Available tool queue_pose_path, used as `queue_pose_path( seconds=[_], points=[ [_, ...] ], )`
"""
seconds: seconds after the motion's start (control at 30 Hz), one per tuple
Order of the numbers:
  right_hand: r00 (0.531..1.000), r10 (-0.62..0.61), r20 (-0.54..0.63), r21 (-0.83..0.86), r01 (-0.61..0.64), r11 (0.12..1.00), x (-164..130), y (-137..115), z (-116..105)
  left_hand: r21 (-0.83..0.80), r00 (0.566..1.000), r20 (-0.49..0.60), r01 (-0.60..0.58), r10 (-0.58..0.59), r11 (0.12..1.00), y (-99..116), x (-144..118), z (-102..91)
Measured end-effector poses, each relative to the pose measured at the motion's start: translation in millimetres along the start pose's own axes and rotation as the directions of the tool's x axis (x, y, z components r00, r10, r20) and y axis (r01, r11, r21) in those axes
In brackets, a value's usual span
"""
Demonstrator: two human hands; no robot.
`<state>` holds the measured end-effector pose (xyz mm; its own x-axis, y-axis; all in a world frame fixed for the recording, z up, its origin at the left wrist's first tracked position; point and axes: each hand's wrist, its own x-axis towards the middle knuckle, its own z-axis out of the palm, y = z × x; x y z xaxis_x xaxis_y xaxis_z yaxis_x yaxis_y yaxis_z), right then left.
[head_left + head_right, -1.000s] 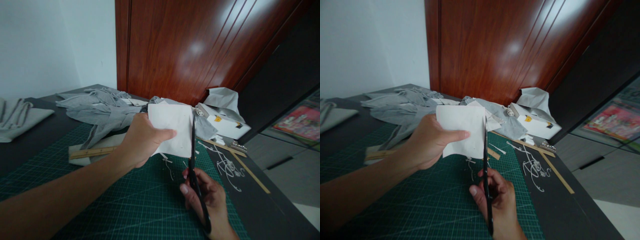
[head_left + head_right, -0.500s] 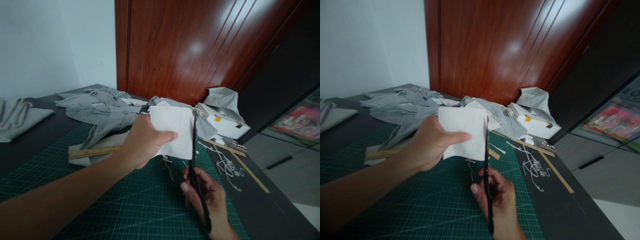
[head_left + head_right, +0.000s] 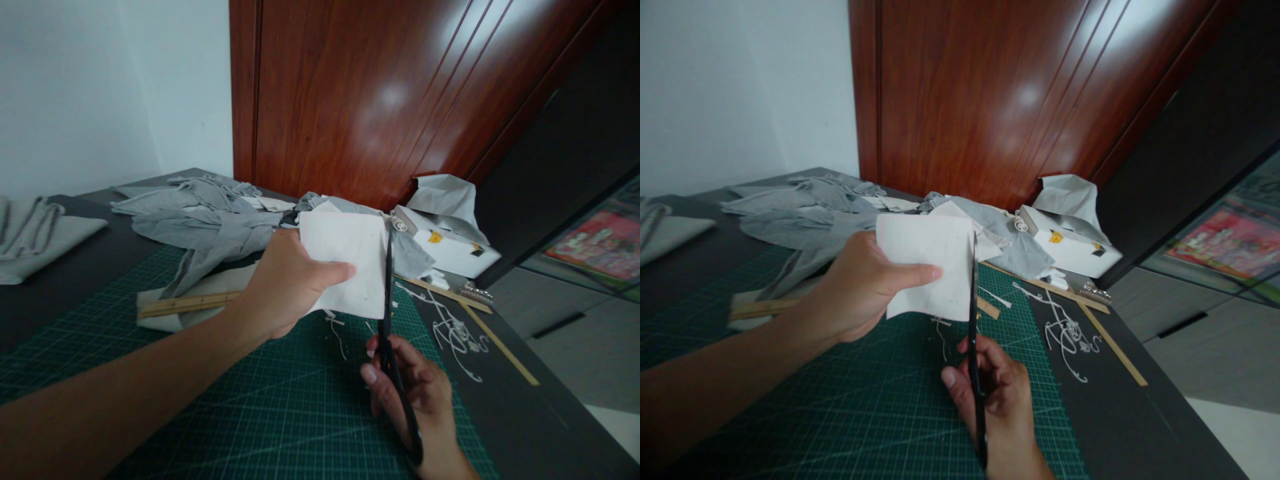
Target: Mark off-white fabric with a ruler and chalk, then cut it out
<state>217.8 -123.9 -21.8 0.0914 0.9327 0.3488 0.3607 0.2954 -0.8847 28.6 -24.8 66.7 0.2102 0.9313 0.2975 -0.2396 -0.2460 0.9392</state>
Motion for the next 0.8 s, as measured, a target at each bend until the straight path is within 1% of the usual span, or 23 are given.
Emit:
queue_pose_path(
  seconds=[0.27,0.4,0.53,0.7,0.8],
  points=[
    [0.999,-0.044,-0.022,-0.013,0.044,0.999,-4.2,12.9,-1.0,0.001,1.000,-0.002,-0.016,0.016,1.000,-1.1,-0.4,-0.1],
    [1.000,-0.007,0.011,-0.011,0.007,1.000,-4.3,6.9,-0.8,0.004,1.000,-0.004,-0.011,0.011,1.000,-2.8,-0.7,-1.1],
    [1.000,0.016,0.006,0.012,-0.016,1.000,-2.6,1.4,-0.4,0.006,1.000,0.000,-0.021,0.021,1.000,-2.6,-0.4,-1.5],
    [1.000,0.026,0.008,0.030,-0.026,0.999,-2.0,3.8,0.0,0.003,1.000,-0.002,-0.014,0.014,1.000,-2.5,-0.4,-1.3],
    [1.000,0.026,-0.010,0.078,-0.026,0.997,-4.4,5.1,1.8,-0.011,1.000,0.003,-0.017,0.017,1.000,-2.0,-0.8,-0.8]
  ],
)
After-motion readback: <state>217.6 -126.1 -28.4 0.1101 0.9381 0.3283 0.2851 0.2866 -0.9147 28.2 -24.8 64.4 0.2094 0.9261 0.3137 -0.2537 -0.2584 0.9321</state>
